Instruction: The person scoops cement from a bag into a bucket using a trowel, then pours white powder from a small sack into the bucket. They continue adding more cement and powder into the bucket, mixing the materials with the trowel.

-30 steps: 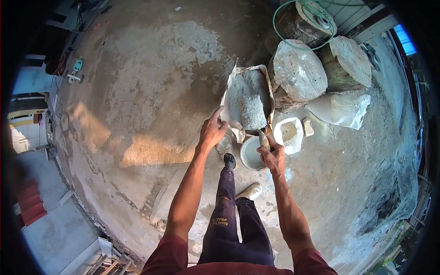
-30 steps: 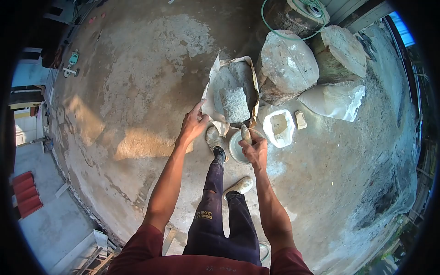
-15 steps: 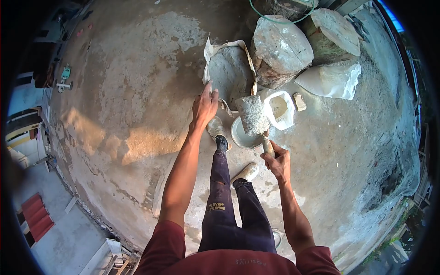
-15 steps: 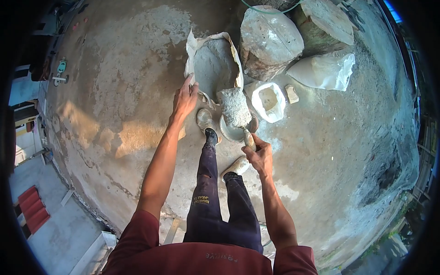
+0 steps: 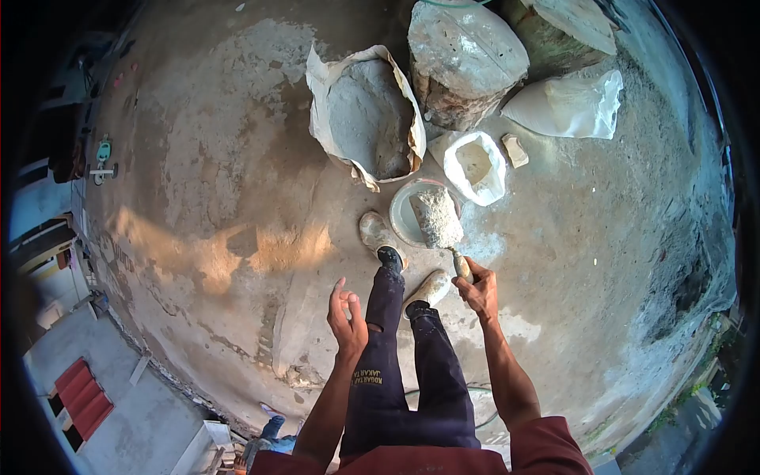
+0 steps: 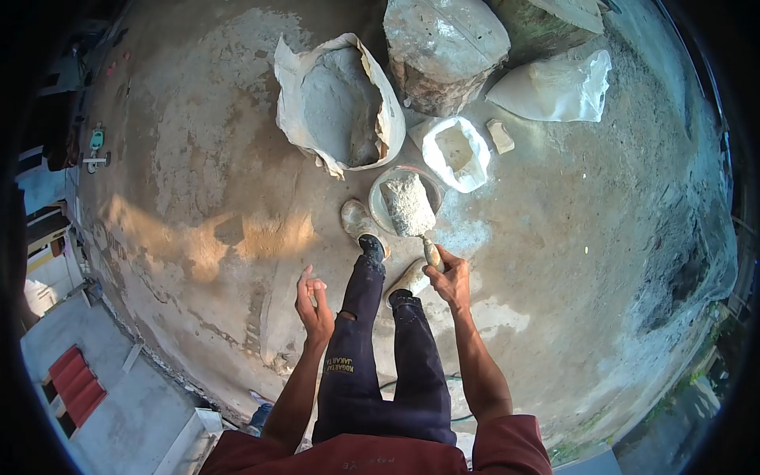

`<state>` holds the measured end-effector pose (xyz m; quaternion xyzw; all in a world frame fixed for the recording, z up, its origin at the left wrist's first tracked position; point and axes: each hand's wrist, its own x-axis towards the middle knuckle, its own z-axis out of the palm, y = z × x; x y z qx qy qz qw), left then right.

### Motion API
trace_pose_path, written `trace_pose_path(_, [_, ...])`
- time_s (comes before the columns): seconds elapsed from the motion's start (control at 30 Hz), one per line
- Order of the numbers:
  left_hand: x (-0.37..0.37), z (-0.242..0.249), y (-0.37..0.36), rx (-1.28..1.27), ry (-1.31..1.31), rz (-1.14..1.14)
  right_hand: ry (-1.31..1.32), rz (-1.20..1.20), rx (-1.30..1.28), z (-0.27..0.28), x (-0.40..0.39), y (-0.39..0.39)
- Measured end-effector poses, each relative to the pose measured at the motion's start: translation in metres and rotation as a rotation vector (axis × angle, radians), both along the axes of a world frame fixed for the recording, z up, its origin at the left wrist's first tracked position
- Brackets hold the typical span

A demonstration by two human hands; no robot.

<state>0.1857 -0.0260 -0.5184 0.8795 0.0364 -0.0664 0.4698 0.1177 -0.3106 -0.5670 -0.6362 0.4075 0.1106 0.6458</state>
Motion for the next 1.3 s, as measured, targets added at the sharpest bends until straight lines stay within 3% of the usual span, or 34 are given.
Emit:
trace_pose_path(0.1, [-0.052,-0.026,0.022,0.162,0.093,-0.276,0.039,0.03,0.025,-0.044,-0.002,0.002])
trace_pose_path(0.3, [-0.086,-0.057,0.017,0.228,0.175,-0.522,-0.002,-0.031,-0.084,-0.2,-0.03,0.026])
trace_pose_path(0.37, [-0.089,-0.06,0.011,0.28,0.183,-0.591,0.031,-0.075,-0.008,-0.221,-0.029,0.031])
trace_pose_path(0.43, [-0.083,-0.061,0.012,0.362,0.164,-0.655,0.238,-0.11,0.127,-0.23,-0.02,0.035])
trace_pose_path(0.53, [-0.084,-0.06,0.011,0.311,0.165,-0.716,0.094,-0.133,0.011,-0.254,-0.017,0.044])
trace_pose_path(0.63, [-0.08,-0.06,0.012,0.304,0.228,-0.71,0.224,-0.093,0.035,-0.257,-0.015,0.044])
trace_pose_path(1.17, [-0.066,-0.062,0.004,0.296,0.219,-0.725,0.231,-0.08,-0.048,-0.241,0.004,0.041])
trace_pose_path(1.3, [-0.064,-0.064,0.004,0.279,0.183,-0.718,0.214,-0.135,0.087,-0.227,0.014,0.037])
